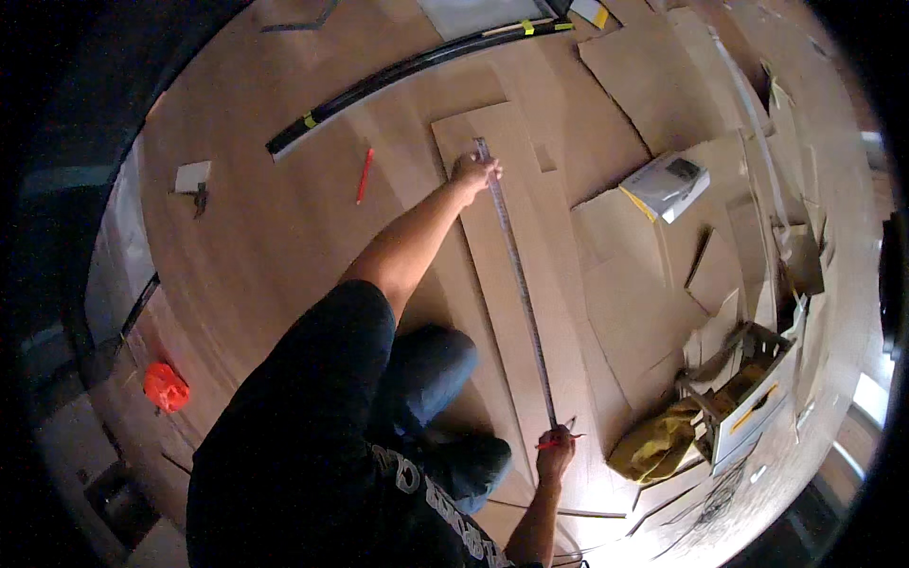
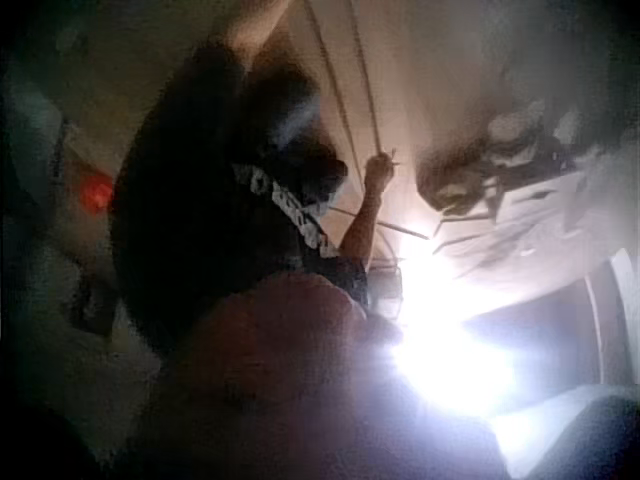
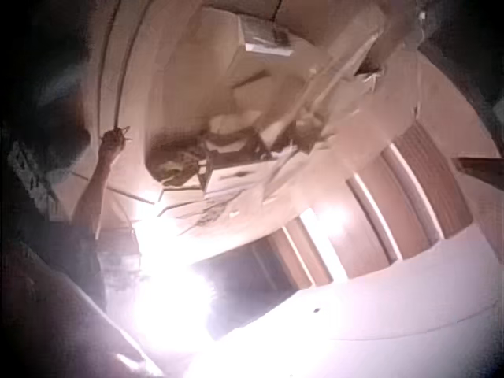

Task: The person measures, marks, and cuts flooring panels using a tape measure, a pencil, and a table saw, then fits them into place.

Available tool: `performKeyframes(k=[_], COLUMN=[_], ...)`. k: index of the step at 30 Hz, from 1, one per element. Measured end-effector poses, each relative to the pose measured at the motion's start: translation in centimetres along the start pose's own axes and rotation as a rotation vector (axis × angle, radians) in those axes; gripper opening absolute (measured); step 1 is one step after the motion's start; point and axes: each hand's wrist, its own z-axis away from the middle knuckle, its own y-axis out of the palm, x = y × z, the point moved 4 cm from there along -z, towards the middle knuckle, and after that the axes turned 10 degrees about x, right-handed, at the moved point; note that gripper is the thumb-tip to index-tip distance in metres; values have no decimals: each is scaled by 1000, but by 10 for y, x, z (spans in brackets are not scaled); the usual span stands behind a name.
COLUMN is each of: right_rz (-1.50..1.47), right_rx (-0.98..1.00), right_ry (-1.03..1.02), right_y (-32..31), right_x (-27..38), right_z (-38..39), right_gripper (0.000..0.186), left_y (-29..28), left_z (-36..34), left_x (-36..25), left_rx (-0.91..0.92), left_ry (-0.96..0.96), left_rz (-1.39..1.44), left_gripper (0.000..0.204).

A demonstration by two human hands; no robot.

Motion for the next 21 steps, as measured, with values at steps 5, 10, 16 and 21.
performKeyframes(k=[5,10,16,21], right_rz=[1183,892,922,917], right_rx=[61,-64,99,-9], right_ry=[-349,-172,-329,-307], right_y=[100,93,88,89], right_x=[38,41,37,41], right_z=[-17,-38,-52,-52], right_gripper=[14,21,24,20], left_y=[-31,9,-16,3], left_z=[-11,-3,-8,4], left_x=[34,7,9,-1], left_rx=[-25,62,88,96], left_ry=[222,-38,-76,-109], left_rz=[-230,-387,-280,-274], left_gripper=[26,41,37,37])
